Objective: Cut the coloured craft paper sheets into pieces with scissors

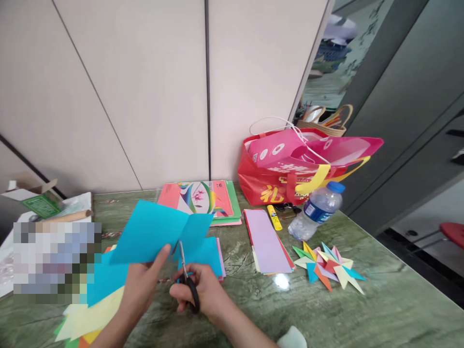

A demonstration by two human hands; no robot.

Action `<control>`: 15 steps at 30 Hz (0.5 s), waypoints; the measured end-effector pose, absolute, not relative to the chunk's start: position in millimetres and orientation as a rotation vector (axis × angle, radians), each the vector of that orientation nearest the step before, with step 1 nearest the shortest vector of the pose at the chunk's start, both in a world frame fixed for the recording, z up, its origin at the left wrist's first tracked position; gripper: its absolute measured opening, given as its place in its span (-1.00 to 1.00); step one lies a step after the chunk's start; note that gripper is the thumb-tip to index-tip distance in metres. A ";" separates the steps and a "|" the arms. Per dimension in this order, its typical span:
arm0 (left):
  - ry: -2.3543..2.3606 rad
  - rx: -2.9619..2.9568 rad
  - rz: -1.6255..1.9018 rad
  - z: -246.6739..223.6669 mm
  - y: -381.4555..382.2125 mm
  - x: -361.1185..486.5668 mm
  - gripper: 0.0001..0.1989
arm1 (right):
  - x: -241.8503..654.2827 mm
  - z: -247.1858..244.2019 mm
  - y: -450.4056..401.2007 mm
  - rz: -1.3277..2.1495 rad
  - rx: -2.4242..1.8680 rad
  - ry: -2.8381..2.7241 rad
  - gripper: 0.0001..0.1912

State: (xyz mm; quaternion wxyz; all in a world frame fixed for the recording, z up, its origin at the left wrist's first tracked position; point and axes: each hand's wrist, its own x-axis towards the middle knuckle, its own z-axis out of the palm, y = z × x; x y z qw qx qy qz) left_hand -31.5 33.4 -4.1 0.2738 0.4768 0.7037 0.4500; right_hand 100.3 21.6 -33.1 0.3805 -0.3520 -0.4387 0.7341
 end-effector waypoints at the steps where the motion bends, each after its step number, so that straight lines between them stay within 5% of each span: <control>1: 1.862 1.254 1.251 -0.4 36.5 -35.3 -0.59 | 100.7 -33.5 21.1 1.908 -0.860 -1.152 -0.57; 6: 1.573 1.155 1.480 17.2 44.1 -53.3 -0.73 | 106.5 -27.8 19.5 1.930 -0.669 -1.238 -0.64; 11: 1.427 1.063 1.289 29.2 41.7 -66.9 -0.66 | 115.4 -23.8 33.7 1.461 -0.800 -0.888 -0.70; 15: 1.445 1.160 1.001 37.6 42.1 -68.6 -0.66 | 119.6 -27.2 42.8 1.465 -0.875 -0.814 -0.64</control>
